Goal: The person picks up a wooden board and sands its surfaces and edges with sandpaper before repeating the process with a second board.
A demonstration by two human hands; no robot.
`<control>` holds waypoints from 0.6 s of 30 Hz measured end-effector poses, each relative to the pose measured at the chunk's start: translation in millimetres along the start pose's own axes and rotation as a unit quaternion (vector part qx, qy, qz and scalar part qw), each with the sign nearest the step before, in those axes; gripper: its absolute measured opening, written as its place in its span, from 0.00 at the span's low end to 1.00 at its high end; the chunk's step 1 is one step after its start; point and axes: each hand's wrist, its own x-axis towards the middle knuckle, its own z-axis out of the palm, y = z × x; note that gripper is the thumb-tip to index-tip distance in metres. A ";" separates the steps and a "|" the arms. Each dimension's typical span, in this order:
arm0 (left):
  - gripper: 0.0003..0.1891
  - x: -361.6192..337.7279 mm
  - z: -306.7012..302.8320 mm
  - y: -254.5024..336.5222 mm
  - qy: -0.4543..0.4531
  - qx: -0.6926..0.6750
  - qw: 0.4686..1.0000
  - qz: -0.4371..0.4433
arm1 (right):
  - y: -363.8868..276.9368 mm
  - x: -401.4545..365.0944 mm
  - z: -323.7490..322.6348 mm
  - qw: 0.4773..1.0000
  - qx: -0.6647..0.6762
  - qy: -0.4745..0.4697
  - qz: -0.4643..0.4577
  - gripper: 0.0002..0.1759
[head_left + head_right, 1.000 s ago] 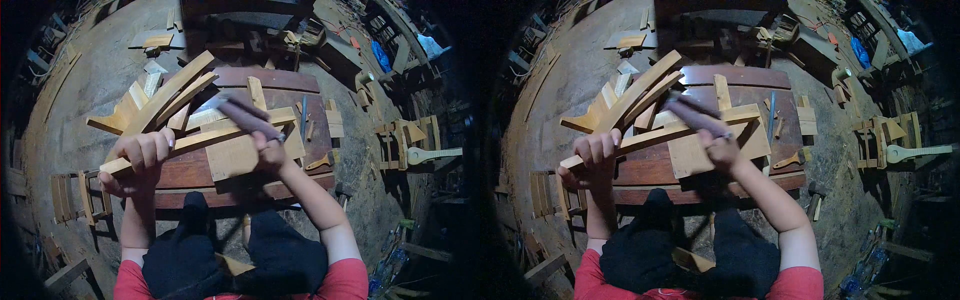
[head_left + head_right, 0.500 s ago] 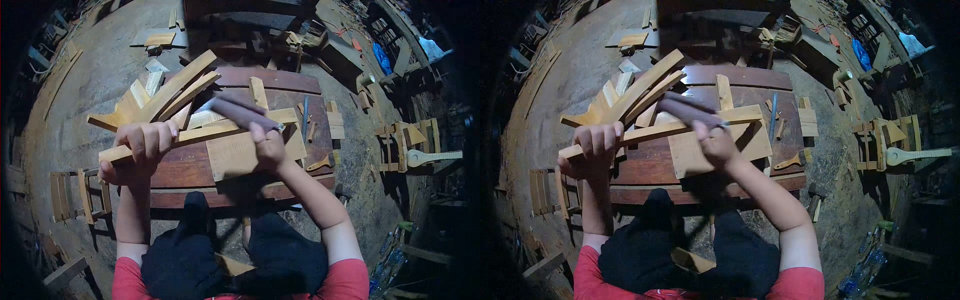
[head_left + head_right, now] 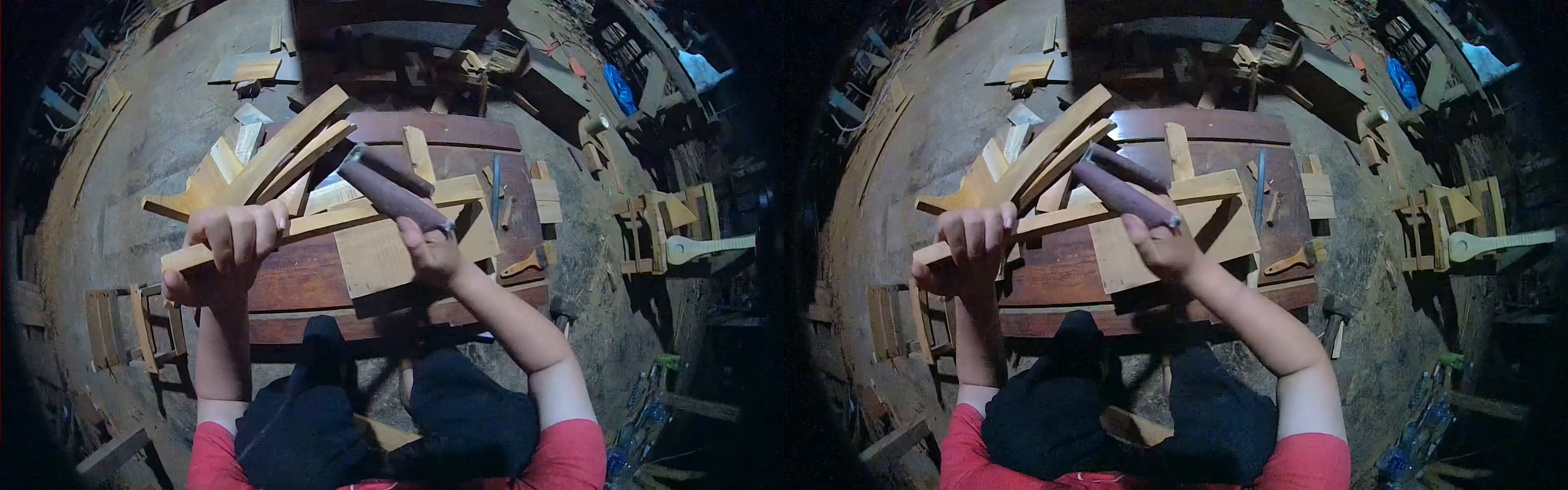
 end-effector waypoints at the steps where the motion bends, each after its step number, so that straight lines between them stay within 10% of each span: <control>1: 0.24 0.9 0.9 -0.1 0.007 0.005 1.000 0.000 | 21.3 -5.9 -5.5 0.995 -0.039 0.015 -0.090 0.17; 2: 0.24 1.0 0.8 -1.0 0.005 0.004 1.000 0.002 | 40.1 -8.8 -16.5 0.980 -0.077 0.026 -0.180 0.17; 3: 0.24 0.0 0.4 -2.5 0.028 0.002 1.000 0.008 | 40.4 -5.3 -28.2 0.975 0.000 0.042 0.219 0.18; 5: 0.24 -1.4 0.8 -1.7 0.052 -0.002 0.999 0.012 | 69.4 -1.6 -58.6 0.990 -0.090 0.097 -0.050 0.17; 11: 0.24 0.3 2.7 2.0 0.005 0.009 1.000 -0.027 | 114.6 -17.7 -83.5 0.929 -0.305 -0.051 0.205 0.23; 16: 0.28 5.3 7.3 2.7 0.069 0.056 0.996 -0.016 | 79.6 -6.6 -65.6 0.919 -0.364 0.008 0.152 0.22; 18: 0.30 6.1 8.8 0.9 0.161 0.039 0.986 -0.001 | 82.8 -5.3 -64.4 0.897 -0.434 0.074 -0.035 0.17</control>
